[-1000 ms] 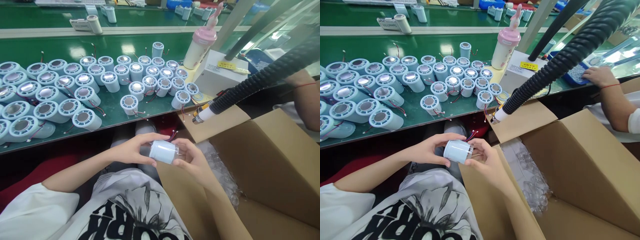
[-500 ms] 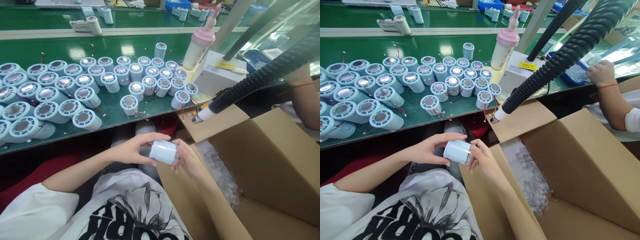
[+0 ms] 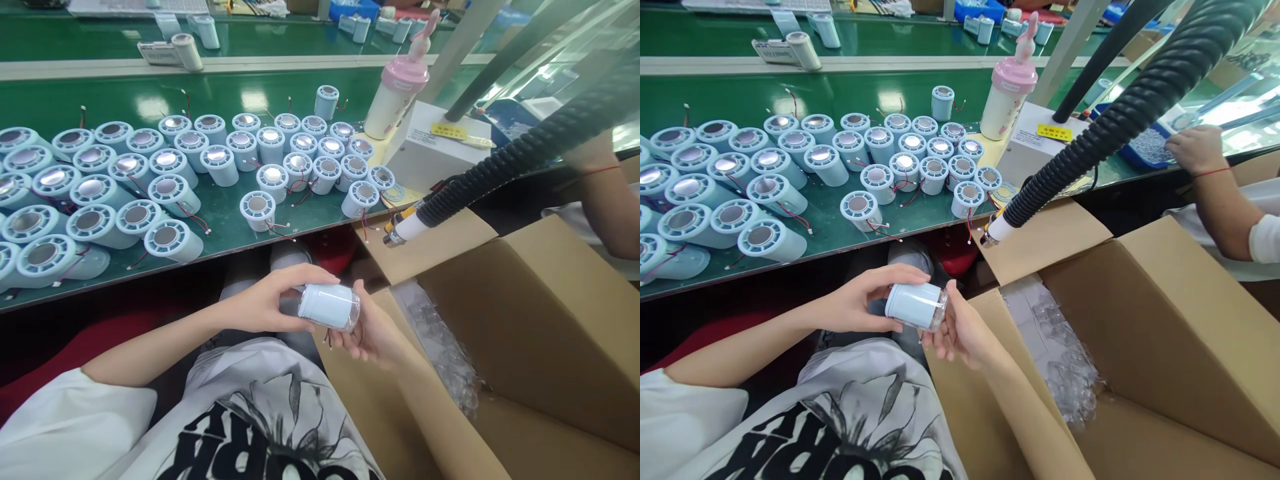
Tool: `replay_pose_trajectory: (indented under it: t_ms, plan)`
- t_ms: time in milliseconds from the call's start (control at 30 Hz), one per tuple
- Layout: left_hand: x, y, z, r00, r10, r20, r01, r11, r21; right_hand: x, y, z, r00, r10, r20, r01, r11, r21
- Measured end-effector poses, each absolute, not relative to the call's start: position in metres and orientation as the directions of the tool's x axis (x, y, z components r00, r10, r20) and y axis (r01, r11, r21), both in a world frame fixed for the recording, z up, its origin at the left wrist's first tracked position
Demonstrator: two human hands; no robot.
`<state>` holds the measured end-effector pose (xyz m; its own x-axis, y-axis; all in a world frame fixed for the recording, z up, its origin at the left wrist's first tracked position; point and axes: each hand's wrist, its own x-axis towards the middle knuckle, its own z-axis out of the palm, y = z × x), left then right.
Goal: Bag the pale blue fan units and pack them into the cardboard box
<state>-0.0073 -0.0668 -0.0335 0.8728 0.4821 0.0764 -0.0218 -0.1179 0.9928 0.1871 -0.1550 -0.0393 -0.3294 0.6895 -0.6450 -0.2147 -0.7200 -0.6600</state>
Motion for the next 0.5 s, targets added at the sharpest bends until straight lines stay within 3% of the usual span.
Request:
replay_pose_trajectory:
  t_ms: [67,133,167,233,300,367,433,500]
  plan:
    - [-0.007,-0.069,-0.03,0.858,0.513,-0.008,0.02,-0.018,1.0,0.189,-0.159,-0.044,-0.211,0.859,-0.467,-0.166,-0.502,-0.849]
    - [-0.007,-0.071,-0.026,0.856,0.507,-0.098,0.042,0.122,0.992,0.194,-0.162,-0.047,-0.047,0.996,-0.073,0.043,-0.071,-0.997]
    - [-0.007,-0.071,-0.025,0.86,0.494,-0.129,0.042,0.184,0.982,0.197,-0.163,-0.048,-0.033,0.986,0.162,0.205,0.165,-0.965]
    - [-0.007,-0.071,-0.023,0.869,0.469,-0.159,0.036,0.26,0.965,0.203,-0.165,-0.048,-0.159,0.861,0.482,0.453,0.498,-0.74]
    - [-0.007,-0.069,-0.023,0.875,0.456,-0.162,0.042,0.262,0.964,0.206,-0.167,-0.046,-0.257,0.811,0.525,0.508,0.576,-0.641]
    - [-0.007,-0.068,-0.023,0.887,0.439,-0.144,0.05,0.218,0.975,0.207,-0.169,-0.045,-0.205,0.893,0.401,0.414,0.451,-0.791]
    - [-0.008,-0.066,-0.023,0.903,0.413,-0.118,0.041,0.19,0.981,0.206,-0.17,-0.044,-0.148,0.967,0.205,0.212,0.234,-0.949]
    - [-0.009,-0.065,-0.023,0.913,0.392,-0.115,0.028,0.221,0.975,0.206,-0.171,-0.044,-0.125,0.988,0.086,0.067,0.095,-0.993]
